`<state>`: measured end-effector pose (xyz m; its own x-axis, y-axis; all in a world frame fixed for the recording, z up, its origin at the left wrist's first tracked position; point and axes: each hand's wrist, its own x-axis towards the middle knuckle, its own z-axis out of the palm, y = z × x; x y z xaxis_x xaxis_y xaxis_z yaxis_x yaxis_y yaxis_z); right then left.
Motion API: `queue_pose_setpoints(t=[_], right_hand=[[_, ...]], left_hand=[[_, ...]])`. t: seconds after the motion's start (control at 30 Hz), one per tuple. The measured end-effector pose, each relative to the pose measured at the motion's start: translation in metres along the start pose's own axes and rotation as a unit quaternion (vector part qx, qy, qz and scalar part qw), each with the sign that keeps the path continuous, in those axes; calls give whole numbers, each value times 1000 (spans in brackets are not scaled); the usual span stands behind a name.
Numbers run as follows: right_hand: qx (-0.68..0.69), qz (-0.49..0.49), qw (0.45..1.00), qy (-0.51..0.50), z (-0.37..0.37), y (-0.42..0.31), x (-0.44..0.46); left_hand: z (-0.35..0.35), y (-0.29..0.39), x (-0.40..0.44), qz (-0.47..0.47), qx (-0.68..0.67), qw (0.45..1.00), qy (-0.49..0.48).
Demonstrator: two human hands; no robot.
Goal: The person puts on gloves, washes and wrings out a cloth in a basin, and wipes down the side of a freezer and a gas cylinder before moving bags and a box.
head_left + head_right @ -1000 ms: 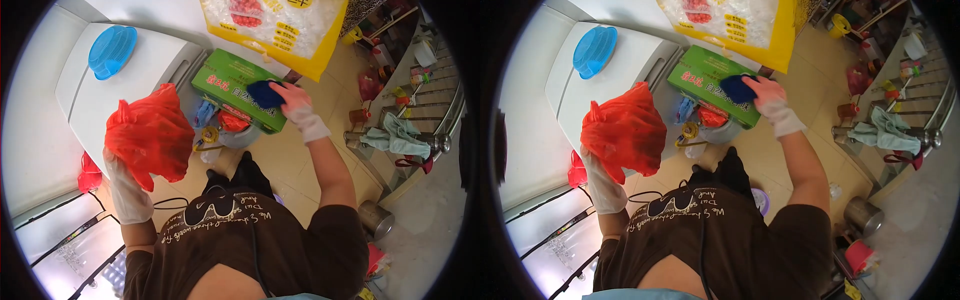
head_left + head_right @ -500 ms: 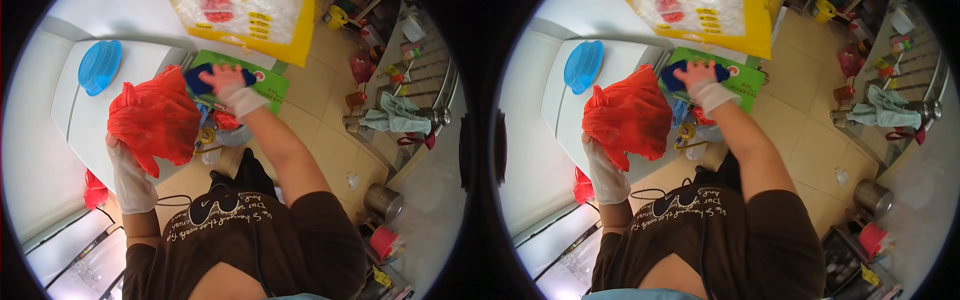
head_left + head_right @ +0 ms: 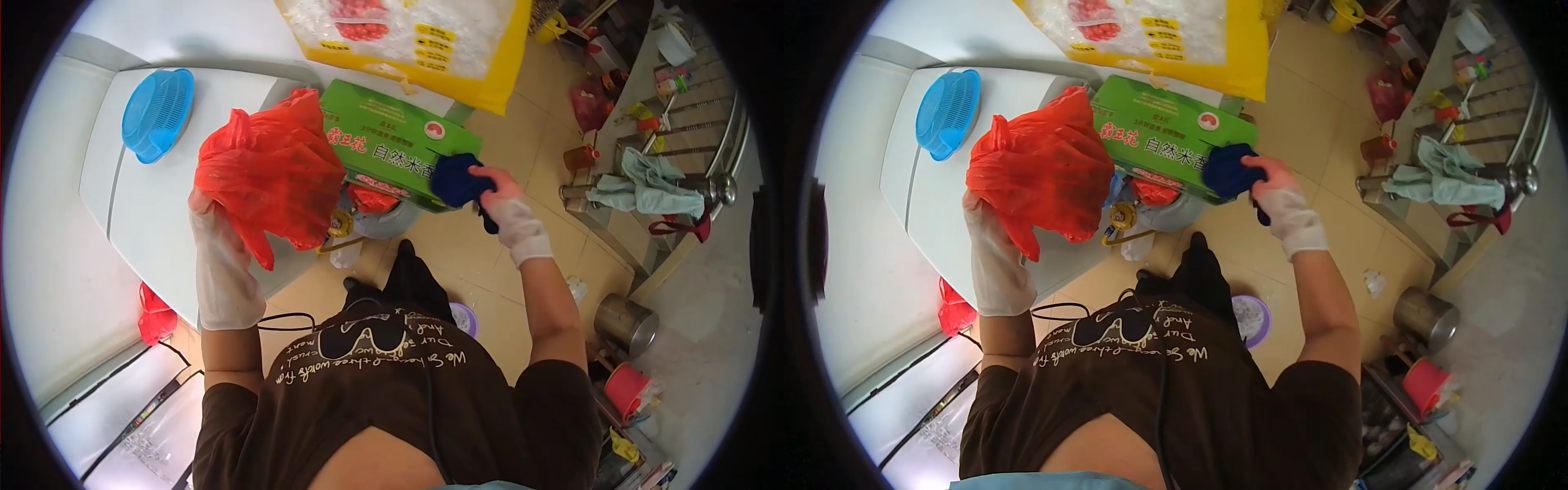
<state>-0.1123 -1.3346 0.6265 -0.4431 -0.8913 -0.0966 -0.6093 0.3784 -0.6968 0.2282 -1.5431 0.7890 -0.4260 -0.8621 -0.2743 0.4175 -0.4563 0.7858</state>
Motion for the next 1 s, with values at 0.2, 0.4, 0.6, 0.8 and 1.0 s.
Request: queue_pose_setpoints(t=[0.2,0.4,0.6,0.8,1.0], right_hand=[[50,-108,978,173,28,-95,49],[-175,-96,980,4,130,-147,160],[-140,-162,976,-44,135,-148,188],[28,-99,993,-59,49,-69,79],[349,96,932,-29,2,3,-36]], left_hand=[[-4,4,3,33,20,999,31],[-29,5,-7,64,35,994,87],[-21,12,-17,74,11,993,88],[2,42,-22,132,-23,987,92],[-67,108,32,156,36,975,-157]])
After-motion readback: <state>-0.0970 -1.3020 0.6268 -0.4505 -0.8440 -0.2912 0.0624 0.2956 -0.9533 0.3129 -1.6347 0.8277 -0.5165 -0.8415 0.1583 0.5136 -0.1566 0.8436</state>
